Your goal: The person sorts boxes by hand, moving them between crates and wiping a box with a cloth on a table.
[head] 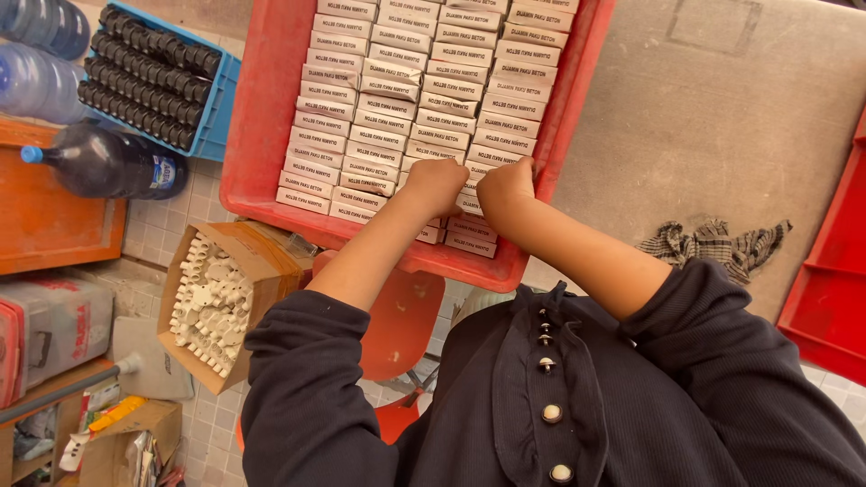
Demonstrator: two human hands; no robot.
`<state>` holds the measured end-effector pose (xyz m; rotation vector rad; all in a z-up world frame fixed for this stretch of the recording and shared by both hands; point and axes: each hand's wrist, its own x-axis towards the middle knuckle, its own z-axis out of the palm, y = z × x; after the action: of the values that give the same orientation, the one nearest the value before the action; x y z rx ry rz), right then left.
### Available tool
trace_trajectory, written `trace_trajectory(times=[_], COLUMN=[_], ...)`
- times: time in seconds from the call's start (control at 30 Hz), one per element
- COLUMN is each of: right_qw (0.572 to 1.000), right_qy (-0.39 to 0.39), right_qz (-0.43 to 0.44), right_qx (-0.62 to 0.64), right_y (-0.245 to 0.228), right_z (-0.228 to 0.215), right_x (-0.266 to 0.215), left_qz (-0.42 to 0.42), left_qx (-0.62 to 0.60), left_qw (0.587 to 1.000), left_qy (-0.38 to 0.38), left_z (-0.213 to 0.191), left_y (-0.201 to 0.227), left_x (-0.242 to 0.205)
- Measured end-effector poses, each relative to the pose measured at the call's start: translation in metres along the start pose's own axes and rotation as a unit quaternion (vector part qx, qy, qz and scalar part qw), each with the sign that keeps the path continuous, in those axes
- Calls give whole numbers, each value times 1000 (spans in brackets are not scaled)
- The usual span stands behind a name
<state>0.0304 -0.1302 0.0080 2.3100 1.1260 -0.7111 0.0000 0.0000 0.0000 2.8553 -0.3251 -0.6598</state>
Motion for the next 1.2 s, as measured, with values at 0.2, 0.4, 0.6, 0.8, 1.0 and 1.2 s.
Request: trace_trajectory(times=[0.2, 0.4, 0.6, 0.8, 1.0, 1.2], right_qw=[998, 997, 996, 904, 497, 210], right_qy=[46, 59, 70, 334, 352, 302], right_qz=[-9, -14, -15, -55, -46, 29], right_qx=[33, 47, 56, 261, 792, 929], right_y=[0, 1, -1, 37, 76, 134], right_z=[11, -2, -3, -11, 18, 71], right_x=[6, -14, -20, -70, -111, -156], left_qz=[-8, -10, -11, -28, 107, 152], left_qx=[29, 7, 5, -42, -445, -550], left_qw=[1000, 1000, 1000, 997, 864, 821], left_qy=[1, -6, 4, 55, 210, 0], left_z=[12, 6, 5, -64, -102, -98], left_y=[-2, -2, -3, 25, 100, 189], left_x=[2, -5, -4, -34, -26, 34])
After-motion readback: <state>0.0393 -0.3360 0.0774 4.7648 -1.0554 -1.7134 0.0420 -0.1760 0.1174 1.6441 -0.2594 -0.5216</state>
